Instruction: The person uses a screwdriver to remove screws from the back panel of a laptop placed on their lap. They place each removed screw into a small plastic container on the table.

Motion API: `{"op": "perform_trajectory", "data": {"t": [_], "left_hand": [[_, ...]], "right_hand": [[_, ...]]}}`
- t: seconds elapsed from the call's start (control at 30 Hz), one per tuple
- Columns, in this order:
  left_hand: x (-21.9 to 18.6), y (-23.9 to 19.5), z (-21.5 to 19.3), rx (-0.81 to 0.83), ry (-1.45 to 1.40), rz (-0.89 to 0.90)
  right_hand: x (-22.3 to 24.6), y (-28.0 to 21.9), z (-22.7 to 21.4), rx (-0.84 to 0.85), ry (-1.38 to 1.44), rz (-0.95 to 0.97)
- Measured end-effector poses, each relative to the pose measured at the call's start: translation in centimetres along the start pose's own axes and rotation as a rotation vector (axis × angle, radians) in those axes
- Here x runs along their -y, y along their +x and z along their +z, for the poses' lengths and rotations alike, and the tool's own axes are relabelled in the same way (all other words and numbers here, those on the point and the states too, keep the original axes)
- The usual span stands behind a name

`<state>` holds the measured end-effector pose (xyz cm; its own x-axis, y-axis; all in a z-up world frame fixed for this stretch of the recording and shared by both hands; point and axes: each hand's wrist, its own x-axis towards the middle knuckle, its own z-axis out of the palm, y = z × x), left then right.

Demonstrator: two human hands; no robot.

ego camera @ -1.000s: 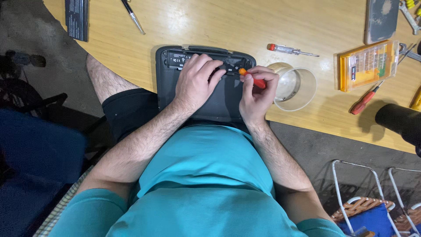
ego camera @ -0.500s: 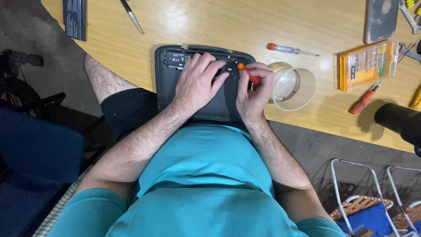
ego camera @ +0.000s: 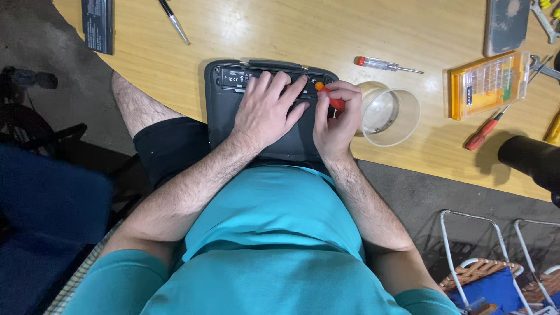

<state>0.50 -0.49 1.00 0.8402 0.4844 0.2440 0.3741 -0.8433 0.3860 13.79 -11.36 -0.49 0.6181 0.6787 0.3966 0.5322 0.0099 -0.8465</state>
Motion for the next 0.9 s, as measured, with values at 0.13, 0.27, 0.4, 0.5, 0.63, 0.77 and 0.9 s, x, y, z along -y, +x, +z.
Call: {"op": "perform_trajectory", "data": {"t": [0.13,0.27,0.4,0.5,0.63,0.77,0.9], "left_hand": [[0.0,0.0,0.0,0.003,-0.007,0.002],[0.0,0.0,0.1,-0.013,0.002,0.004],[-0.1,0.0,0.2,-0.016,0.004,0.001],[0.1,-0.1,0.2,-0.014,-0.002,0.000],[0.0,-0.3,0.5,-0.016,-0.003,-0.006],[0.0,-0.2,0.4,-0.025,0.001,-0.003],[0.0,-0.1,0.4,-0.020,0.001,-0.002]], "right_hand": [[-0.2,-0.1,0.0,0.006,0.005,-0.018],[0.2,0.1,-0.1,0.018,0.018,-0.023],[0.2,0.0,-0.2,0.024,0.022,-0.029],[0.4,0.2,-0.2,0.030,0.034,-0.028],[0.8,0.2,-0.2,0.034,0.022,-0.025],[0.7,0.2,-0.3,0.031,0.029,-0.028],[0.7,0.0,-0.3,0.037,0.025,-0.035]]}}
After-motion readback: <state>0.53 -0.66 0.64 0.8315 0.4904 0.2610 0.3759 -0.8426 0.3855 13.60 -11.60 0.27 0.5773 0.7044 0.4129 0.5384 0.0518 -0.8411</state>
